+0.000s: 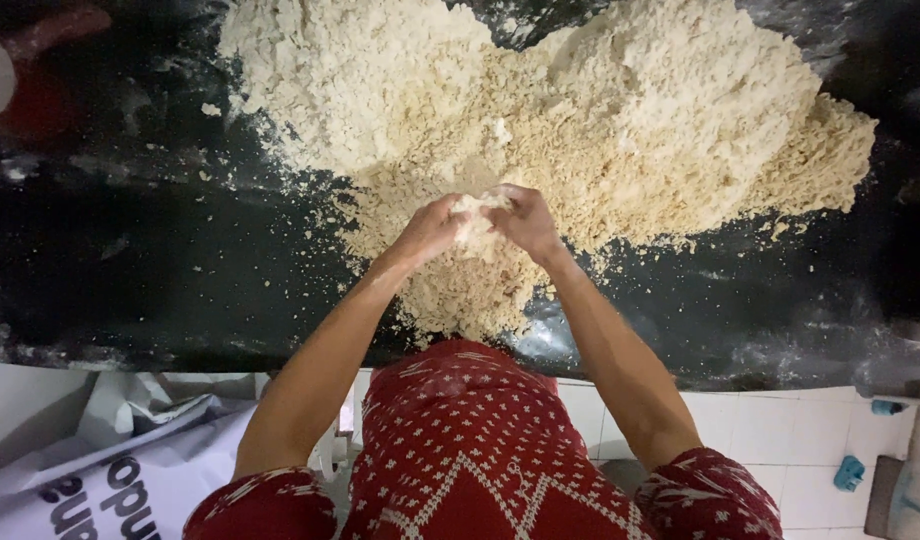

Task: Mixing and kneading flour and dough on a flat surface by hand to prepare it for baking.

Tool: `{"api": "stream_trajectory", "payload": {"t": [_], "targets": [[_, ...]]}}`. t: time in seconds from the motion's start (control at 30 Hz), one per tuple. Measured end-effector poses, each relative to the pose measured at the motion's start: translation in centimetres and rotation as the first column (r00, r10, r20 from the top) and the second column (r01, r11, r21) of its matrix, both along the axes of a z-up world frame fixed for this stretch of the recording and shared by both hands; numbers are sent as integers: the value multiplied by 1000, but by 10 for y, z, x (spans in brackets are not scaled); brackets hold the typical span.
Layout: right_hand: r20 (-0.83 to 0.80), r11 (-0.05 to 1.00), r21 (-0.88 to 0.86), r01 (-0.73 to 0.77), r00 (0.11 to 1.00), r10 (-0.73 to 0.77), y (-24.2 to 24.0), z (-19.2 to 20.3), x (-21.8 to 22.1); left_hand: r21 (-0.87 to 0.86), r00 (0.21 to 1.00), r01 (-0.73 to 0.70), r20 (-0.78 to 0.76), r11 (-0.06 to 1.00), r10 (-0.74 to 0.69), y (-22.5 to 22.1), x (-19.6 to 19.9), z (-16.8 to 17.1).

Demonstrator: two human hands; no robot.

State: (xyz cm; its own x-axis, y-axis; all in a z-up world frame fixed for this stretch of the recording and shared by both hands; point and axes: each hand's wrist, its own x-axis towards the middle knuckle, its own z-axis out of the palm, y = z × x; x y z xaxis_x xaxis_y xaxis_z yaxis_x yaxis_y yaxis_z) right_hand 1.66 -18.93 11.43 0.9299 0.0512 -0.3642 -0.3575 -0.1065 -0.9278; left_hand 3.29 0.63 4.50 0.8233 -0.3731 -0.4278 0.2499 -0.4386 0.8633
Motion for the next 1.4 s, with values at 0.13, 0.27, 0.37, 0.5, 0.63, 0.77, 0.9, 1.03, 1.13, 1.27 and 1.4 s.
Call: {"api": "stream_trajectory", "payload": {"t": [0.13,0.27,0.37,0.5,0.63,0.77,0.9,1.03,1.13,1.27,1.4], "targets": [[54,987,-153,-47,997,56,0,-14,-2,35,998,11,67,999,-13,-4,-10,-33],[75,912,-408,-29,995,65,-3,-59,-7,334,983,1,175,943,-62,-6,-7,-33],[67,829,-557,-59,991,115,-12,-78,-9,378,974,-63,225,924,-26,4,-7,-13],[93,840,-537,-74,985,147,-20,-58,-26,314,953,-150,297,937,53,17,-26,44],[151,871,-478,-118,965,214,-4,-3,-39,322,860,-62,497,945,-113,1,-51,26],[-304,609,-636,-474,879,367,20,-18,-27,535,714,63,566,843,-412,-19,-55,-52],[-261,523,-756,-394,914,312,1,-75,8,601,649,-121,650,790,-395,-39,-36,-86],[-272,529,-767,-363,931,244,-5,-85,9,464,838,-61,504,884,-206,-40,-17,-95],[-280,794,-578,-189,960,25,-9,-113,14,468,968,-80,246,880,-43,-39,16,-106],[-308,823,-548,-152,951,-29,-8,-92,5,251,923,-319,-136,914,359,-27,6,-83],[-353,902,-404,-150,936,-2,26,-9,5,170,886,-285,-328,943,327,-13,-10,71]]}}
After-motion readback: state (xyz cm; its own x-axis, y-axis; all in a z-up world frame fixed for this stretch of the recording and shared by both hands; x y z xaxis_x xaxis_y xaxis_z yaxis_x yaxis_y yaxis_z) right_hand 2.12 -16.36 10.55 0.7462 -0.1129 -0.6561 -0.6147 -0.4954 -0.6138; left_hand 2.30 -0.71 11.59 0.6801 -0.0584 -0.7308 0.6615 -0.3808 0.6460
